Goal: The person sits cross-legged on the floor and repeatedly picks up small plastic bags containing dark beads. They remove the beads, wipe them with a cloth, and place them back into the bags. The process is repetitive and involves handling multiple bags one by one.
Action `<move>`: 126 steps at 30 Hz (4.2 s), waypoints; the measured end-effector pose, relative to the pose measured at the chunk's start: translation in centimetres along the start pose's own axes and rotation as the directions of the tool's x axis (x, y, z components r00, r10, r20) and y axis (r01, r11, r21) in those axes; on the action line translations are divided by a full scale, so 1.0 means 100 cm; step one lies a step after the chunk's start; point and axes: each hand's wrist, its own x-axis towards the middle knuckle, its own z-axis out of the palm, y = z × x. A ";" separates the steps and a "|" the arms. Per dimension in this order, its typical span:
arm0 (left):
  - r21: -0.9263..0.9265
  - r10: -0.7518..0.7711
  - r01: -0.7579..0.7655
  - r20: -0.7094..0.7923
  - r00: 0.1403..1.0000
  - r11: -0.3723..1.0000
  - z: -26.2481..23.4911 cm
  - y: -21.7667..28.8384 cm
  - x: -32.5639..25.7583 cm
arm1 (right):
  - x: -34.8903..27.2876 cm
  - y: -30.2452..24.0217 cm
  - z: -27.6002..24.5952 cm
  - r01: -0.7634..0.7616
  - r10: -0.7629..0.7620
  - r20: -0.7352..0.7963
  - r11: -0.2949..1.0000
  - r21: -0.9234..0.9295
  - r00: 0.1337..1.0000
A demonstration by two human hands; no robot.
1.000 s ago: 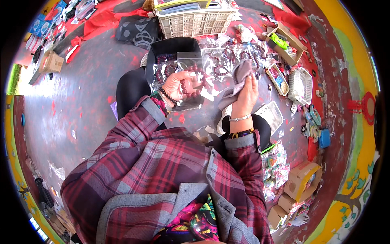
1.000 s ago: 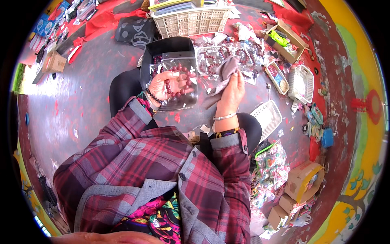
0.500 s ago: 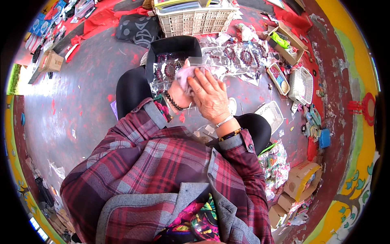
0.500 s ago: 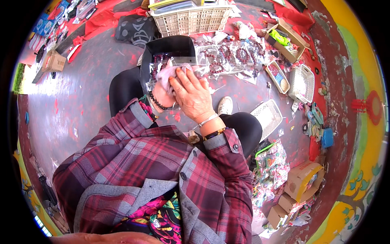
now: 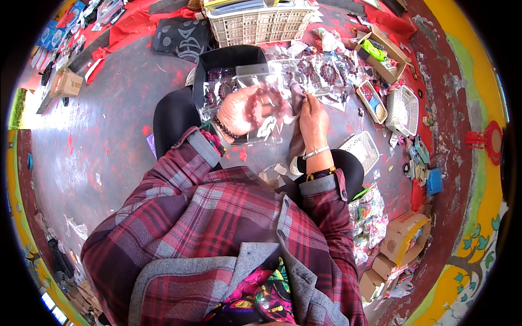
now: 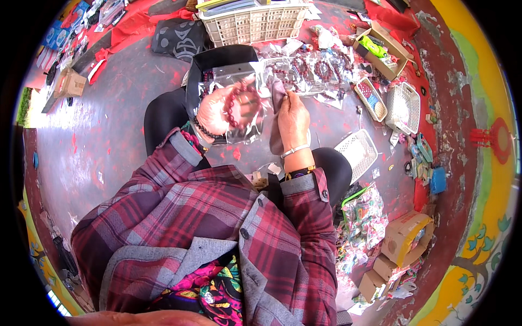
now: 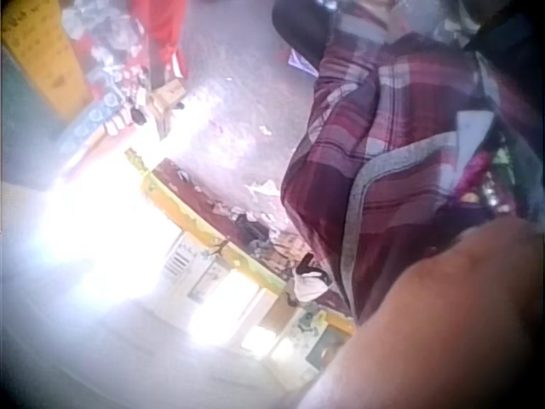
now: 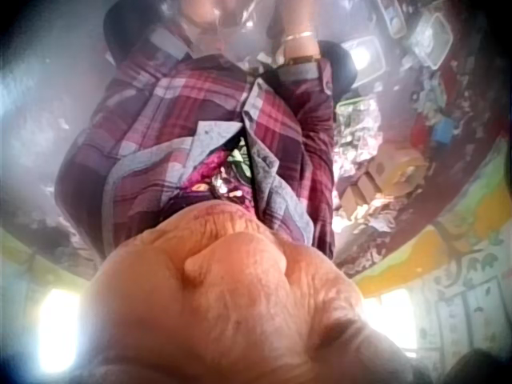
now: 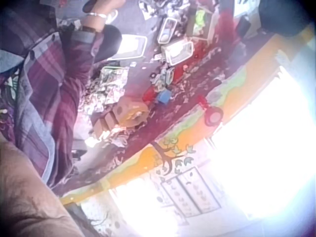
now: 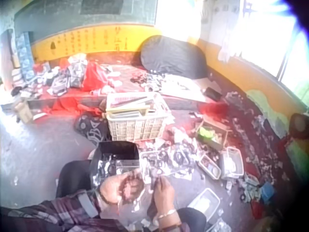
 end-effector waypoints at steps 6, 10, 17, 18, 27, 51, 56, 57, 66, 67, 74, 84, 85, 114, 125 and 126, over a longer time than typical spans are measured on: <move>0.290 0.341 -0.277 -0.199 0.919 0.916 -0.007 0.082 -0.010 | -0.003 -0.011 -0.020 -0.149 0.139 0.063 0.971 0.186 0.988; 0.572 0.720 -0.456 -0.415 0.556 0.682 -0.062 0.169 -0.009 | -0.008 -0.031 -0.023 -0.085 0.058 0.129 0.973 0.214 0.990; 0.929 0.861 -0.013 -0.338 0.379 0.370 -0.195 0.226 0.041 | -0.018 -0.054 -0.001 -0.078 0.009 0.366 0.982 0.174 0.931; 0.962 0.904 0.069 -0.273 0.328 0.265 -0.247 0.240 0.051 | -0.018 -0.062 0.000 -0.109 0.020 0.413 0.975 0.194 0.910; 0.279 0.433 -0.481 -0.867 0.246 0.831 -0.469 0.151 0.058 | 0.000 -0.061 0.028 -0.098 -0.032 0.530 0.972 0.216 0.847; 0.741 0.988 0.658 -0.147 -0.038 0.135 -0.339 0.133 0.105 | 0.022 -0.059 0.049 -0.317 0.171 0.660 0.942 0.106 0.731; 0.402 0.823 0.914 -0.504 0.263 -0.046 -0.403 0.138 0.094 | 0.025 -0.056 0.046 -0.276 0.143 0.676 0.957 0.093 0.723; 0.446 0.755 0.894 -0.601 0.264 0.042 -0.400 0.139 0.092 | 0.024 -0.054 0.046 -0.277 0.135 0.674 0.955 0.107 0.726; 0.427 0.635 0.901 -0.677 0.372 -0.073 -0.458 0.170 0.085 | 0.024 -0.044 0.044 -0.428 0.241 0.694 0.897 0.106 0.678; 0.430 0.634 0.899 -0.673 0.381 -0.084 -0.433 0.160 0.099 | 0.018 -0.045 0.041 -0.435 0.259 0.669 0.894 0.106 0.697; 0.401 0.898 0.899 -0.309 0.312 -0.174 -0.415 0.141 0.079 | 0.016 -0.051 0.025 -0.309 0.107 0.670 0.932 0.190 0.735; 0.856 0.585 0.155 0.195 0.787 -0.493 -0.208 0.036 0.197 | -0.016 -0.040 -0.026 -0.465 0.162 0.581 0.778 0.421 0.798; 0.858 0.417 0.181 0.043 0.908 -0.481 -0.195 0.022 0.204 | -0.020 -0.038 -0.031 -0.511 0.204 0.559 0.717 0.473 0.804; 0.720 0.369 0.272 -0.025 0.929 -0.638 -0.195 -0.016 0.234 | -0.021 -0.017 -0.068 -0.733 0.384 0.667 0.040 0.679 0.638; 0.180 0.085 -0.066 -0.098 0.992 0.981 -0.075 0.042 0.075 | -0.026 -0.027 -0.030 -0.658 0.239 0.622 0.117 0.744 0.746; 0.193 0.104 -0.103 0.008 0.995 0.976 -0.070 0.046 0.062 | -0.027 -0.024 -0.025 -0.663 0.225 0.631 0.112 0.741 0.743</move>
